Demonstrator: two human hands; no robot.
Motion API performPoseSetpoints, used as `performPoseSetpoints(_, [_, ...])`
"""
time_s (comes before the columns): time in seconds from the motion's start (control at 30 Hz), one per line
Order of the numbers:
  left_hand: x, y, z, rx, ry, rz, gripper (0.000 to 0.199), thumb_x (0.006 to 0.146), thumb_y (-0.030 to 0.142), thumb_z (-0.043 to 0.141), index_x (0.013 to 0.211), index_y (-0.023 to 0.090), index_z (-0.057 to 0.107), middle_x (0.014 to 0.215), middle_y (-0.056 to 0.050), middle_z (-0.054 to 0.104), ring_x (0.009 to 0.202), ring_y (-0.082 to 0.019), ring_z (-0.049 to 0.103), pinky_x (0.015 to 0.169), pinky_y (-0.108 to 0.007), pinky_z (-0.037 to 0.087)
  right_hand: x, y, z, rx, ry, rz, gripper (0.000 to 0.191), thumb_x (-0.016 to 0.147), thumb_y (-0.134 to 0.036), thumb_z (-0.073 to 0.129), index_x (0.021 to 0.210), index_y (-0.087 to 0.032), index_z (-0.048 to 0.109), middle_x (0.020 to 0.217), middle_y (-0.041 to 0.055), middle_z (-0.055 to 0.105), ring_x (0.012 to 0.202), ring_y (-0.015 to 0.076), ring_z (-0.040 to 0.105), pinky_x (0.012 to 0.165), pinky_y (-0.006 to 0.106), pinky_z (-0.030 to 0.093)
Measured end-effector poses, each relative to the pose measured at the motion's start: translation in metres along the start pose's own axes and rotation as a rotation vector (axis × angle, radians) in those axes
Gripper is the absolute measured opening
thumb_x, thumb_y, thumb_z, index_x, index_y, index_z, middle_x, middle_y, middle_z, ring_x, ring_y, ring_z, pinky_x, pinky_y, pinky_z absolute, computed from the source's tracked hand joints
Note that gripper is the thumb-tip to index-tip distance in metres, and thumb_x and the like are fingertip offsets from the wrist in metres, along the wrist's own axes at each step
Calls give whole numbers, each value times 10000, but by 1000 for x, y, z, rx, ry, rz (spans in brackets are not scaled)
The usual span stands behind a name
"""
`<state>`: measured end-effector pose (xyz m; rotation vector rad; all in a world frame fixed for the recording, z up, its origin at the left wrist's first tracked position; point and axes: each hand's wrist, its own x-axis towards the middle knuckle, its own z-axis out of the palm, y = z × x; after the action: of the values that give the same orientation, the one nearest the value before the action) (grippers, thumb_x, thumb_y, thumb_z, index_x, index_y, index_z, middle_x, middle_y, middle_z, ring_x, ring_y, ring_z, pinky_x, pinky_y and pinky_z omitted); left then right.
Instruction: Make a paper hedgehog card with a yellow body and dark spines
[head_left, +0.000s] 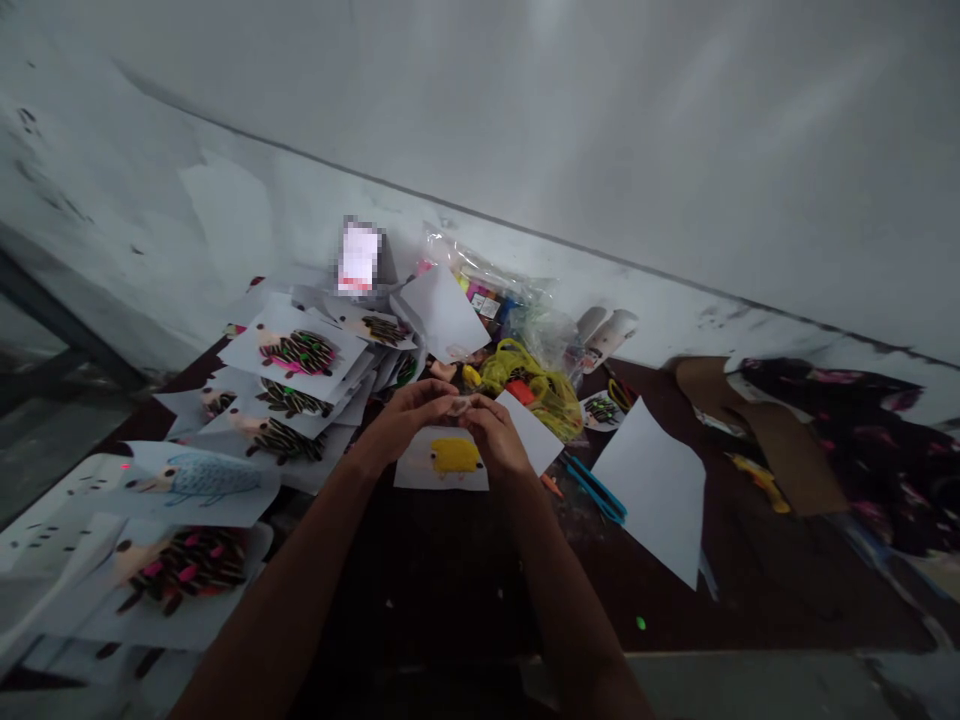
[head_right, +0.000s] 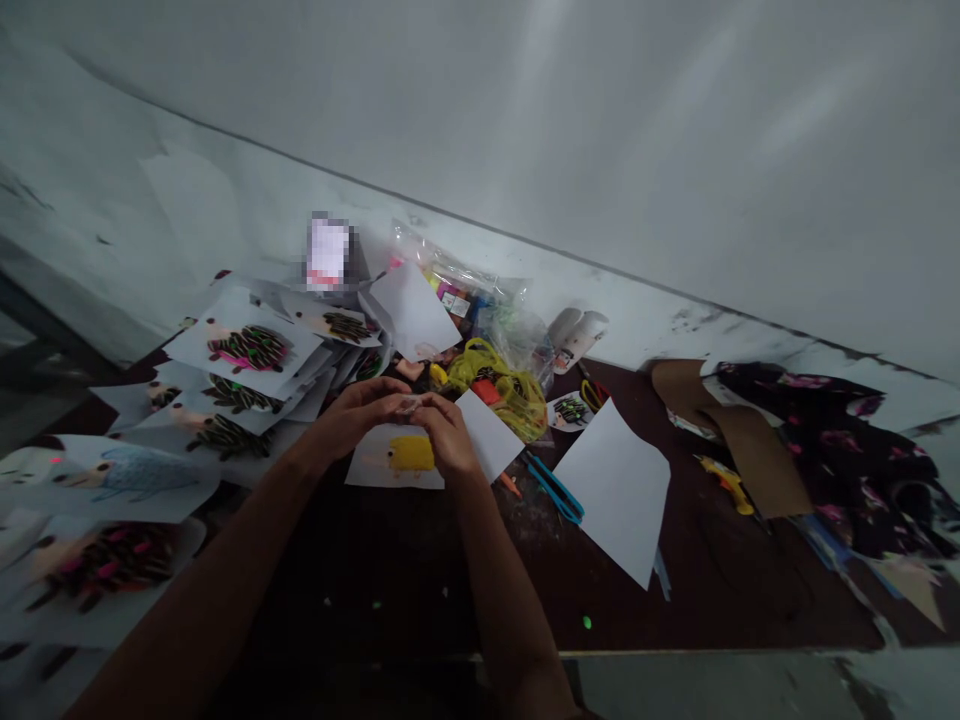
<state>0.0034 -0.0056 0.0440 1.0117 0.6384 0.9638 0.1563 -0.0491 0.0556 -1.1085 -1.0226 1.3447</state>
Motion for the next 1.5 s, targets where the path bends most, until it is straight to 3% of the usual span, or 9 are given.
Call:
performPoseSetpoints(0.13, [0,2,-6,164,-31,25,313,663,390,854,792,169,674,741,7,652,681,-137,574,660,-264,456,2,3,1,-119,31,-144,200,779,-422,705,761,-225,677,753,-4,672,704,153,580,682,278,476])
performPoseSetpoints(0.33, [5,-11,4,459,297,270,185,730,290,740,705,197,583,650,32,560,613,-135,476,603,-264,358,10,17,0,-297,169,-297,301,766,-504,721,764,-207,671,721,10,685,696,164,604,689,302,519])
performPoseSetpoints(0.5, [4,-15,4,639,515,406,146,718,175,685,688,214,547,639,33,513,614,-149,447,617,-281,332,0,21,14,-516,202,-418,208,854,-381,625,742,-209,660,682,-3,621,662,145,554,659,279,473])
performPoseSetpoints(0.6, [5,-13,-1,488,402,382,85,732,232,676,741,201,597,730,12,588,678,-152,521,638,-270,396,-6,16,20,-595,122,-545,182,876,-326,599,753,-221,683,688,-1,615,672,149,559,683,287,469])
performPoseSetpoints(0.7, [5,-8,-2,239,268,267,218,707,348,751,752,188,610,711,23,591,633,-131,525,586,-250,431,-7,12,18,-552,24,-523,195,893,-354,596,797,-223,703,745,16,671,681,151,593,686,289,486])
performPoseSetpoints(0.9, [1,-1,5,-31,180,151,362,657,435,866,791,178,650,671,39,602,501,-66,473,507,-219,419,-3,11,8,-427,278,-401,292,867,-481,623,749,-215,625,633,-16,593,591,132,525,609,271,465])
performPoseSetpoints(1.07, [1,-4,6,-61,129,152,353,620,417,883,803,168,713,750,-7,689,499,-71,500,470,-222,369,-2,8,9,-362,222,-396,245,830,-461,671,854,-216,667,715,-1,631,619,144,558,621,284,490])
performPoseSetpoints(1.27, [0,-3,4,25,40,120,310,673,407,849,806,156,725,655,-9,670,512,-104,537,499,-243,417,-1,5,8,-313,243,-382,250,809,-470,687,841,-222,681,693,-7,653,612,151,578,624,297,507])
performPoseSetpoints(1.5, [1,-5,1,-15,8,105,326,603,358,894,720,161,663,574,23,636,458,-87,518,464,-219,433,0,1,1,-323,132,-322,284,791,-488,706,728,-212,678,648,-11,635,584,137,547,583,278,476])
